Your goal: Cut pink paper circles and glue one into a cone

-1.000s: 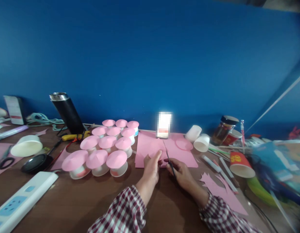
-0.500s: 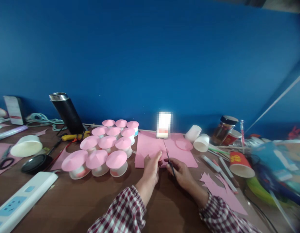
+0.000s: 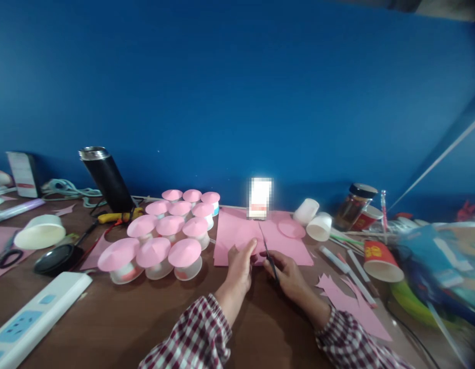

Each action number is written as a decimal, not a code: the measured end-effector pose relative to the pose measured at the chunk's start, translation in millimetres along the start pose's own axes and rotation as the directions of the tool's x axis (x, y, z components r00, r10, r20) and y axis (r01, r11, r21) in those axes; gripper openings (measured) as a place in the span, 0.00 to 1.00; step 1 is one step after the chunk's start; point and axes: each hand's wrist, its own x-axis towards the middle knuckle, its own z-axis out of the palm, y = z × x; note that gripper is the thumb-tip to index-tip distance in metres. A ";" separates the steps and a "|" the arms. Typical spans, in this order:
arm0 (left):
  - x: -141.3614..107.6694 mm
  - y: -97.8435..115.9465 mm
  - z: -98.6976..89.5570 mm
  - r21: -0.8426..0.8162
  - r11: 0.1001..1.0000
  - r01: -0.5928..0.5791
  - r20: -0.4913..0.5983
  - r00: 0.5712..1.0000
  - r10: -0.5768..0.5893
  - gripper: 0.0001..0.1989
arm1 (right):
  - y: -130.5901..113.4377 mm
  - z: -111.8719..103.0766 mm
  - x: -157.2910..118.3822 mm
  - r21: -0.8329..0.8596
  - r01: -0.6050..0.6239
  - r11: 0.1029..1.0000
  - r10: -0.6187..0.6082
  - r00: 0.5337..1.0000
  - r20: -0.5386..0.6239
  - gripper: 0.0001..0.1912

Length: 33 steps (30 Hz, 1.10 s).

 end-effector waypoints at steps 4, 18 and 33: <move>-1.1 1.3 0.6 0.008 1.000 -0.005 -0.009 1.000 0.005 0.19 | 0.7 0.3 0.2 -0.002 -0.008 1.000 0.008 1.000 -0.001 0.20; 2.6 -2.1 -0.6 0.016 1.000 -0.025 0.022 0.999 0.024 0.19 | 1.2 -1.0 0.7 -0.005 -0.002 1.000 0.002 1.000 0.025 0.17; 1.6 1.4 -0.3 0.045 0.999 -0.012 -0.027 1.000 0.013 0.19 | -0.4 -1.0 0.4 -0.043 -0.016 0.999 0.017 1.000 0.022 0.18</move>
